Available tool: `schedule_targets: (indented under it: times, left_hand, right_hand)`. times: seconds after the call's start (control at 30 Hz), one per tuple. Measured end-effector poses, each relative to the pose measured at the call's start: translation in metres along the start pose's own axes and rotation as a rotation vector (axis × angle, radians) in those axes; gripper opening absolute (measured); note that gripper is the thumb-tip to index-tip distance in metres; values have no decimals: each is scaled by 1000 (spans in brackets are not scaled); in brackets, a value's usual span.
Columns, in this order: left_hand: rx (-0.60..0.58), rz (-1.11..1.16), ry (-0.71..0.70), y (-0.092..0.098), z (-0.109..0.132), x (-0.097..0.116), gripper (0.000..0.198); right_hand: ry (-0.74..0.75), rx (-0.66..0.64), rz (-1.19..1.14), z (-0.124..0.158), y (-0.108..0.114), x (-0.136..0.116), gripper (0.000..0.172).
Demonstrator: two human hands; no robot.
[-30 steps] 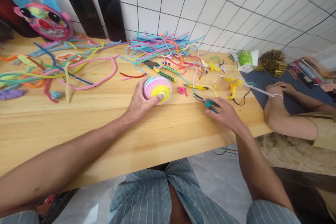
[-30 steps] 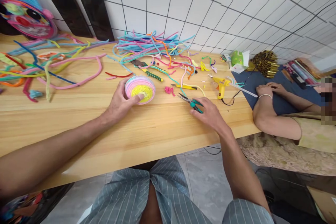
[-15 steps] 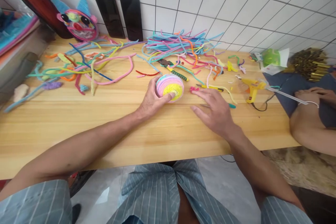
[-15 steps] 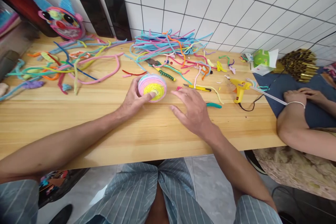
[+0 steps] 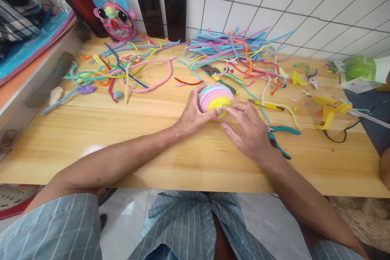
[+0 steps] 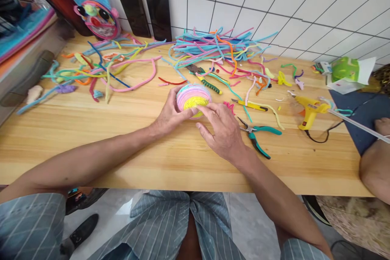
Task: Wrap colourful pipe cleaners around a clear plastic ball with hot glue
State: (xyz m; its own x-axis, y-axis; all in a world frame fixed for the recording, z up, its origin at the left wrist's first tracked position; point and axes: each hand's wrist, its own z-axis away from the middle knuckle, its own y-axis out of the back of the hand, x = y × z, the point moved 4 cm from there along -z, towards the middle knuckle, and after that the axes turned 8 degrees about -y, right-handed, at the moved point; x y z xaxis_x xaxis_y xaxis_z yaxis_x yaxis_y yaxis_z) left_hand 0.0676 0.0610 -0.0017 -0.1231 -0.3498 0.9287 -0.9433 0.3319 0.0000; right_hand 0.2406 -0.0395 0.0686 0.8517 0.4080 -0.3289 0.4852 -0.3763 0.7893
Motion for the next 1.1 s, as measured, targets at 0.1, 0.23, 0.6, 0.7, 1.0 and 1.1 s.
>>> schedule_targets:
  times: [0.1,0.23,0.6,0.7,1.0,1.1]
  left_hand:
    - [8,-4,-4,0,1,2,98]
    - [11,-23,-4,1,2,3,95]
    - [31,29,9,-1,3,13,81]
    - [29,44,36,0,2,12,83]
    - [-12,105,98,0,0,9,79]
    - [2,103,86,0,-1,6,78]
  right_hand:
    - [16,27,-5,1,0,-1,54]
    - [-17,6,-53,4,-3,0,61]
    - [-109,1,-152,1,-8,-7,57]
    - [-91,2,-131,2,-7,-7,62]
    - [-38,14,-80,3,-4,-8,68]
    - [-46,1,-83,3,-4,-6,67]
